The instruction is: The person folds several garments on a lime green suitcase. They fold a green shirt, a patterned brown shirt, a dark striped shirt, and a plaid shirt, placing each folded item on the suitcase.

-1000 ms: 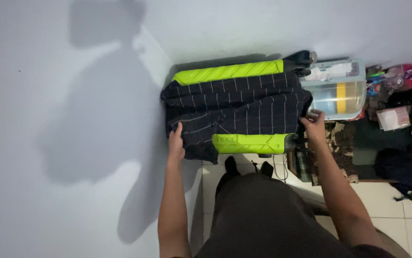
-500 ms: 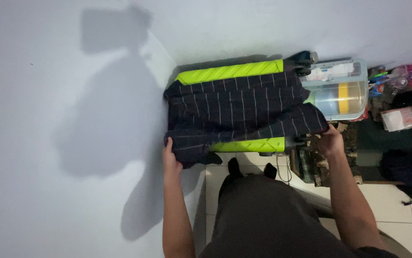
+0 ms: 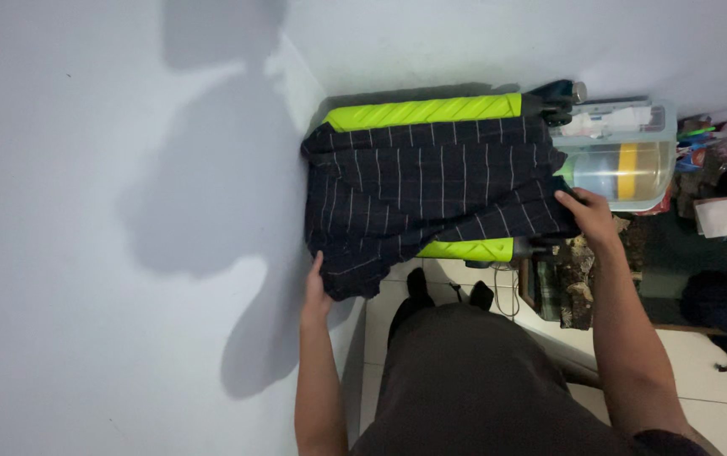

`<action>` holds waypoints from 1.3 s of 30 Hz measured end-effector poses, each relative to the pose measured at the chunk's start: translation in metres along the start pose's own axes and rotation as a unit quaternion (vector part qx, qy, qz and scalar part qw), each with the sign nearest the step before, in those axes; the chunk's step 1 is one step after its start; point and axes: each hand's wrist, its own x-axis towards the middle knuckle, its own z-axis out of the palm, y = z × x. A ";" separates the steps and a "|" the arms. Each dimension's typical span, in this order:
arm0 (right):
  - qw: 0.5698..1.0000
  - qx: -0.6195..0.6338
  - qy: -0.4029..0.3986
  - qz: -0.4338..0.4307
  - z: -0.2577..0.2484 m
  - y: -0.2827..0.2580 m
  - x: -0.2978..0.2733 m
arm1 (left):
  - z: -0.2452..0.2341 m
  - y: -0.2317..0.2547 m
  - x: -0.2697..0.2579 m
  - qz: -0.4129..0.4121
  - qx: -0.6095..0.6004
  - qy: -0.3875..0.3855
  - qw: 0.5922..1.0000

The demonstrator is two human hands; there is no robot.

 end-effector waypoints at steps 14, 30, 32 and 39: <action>0.994 0.035 -0.105 0.011 -0.043 0.019 -0.109 | -0.032 -0.007 0.004 -0.027 0.090 0.100 0.991; 0.960 -0.146 -0.237 0.029 -0.053 0.019 -0.138 | -0.057 -0.001 0.009 -0.054 0.133 0.099 0.985; 0.951 -0.244 -0.153 0.109 -0.052 0.016 -0.140 | -0.046 0.012 0.007 -0.056 0.126 0.086 0.987; 0.988 -0.051 -0.107 -0.095 -0.072 -0.007 -0.116 | 0.018 0.065 0.021 -0.056 0.021 -0.042 0.997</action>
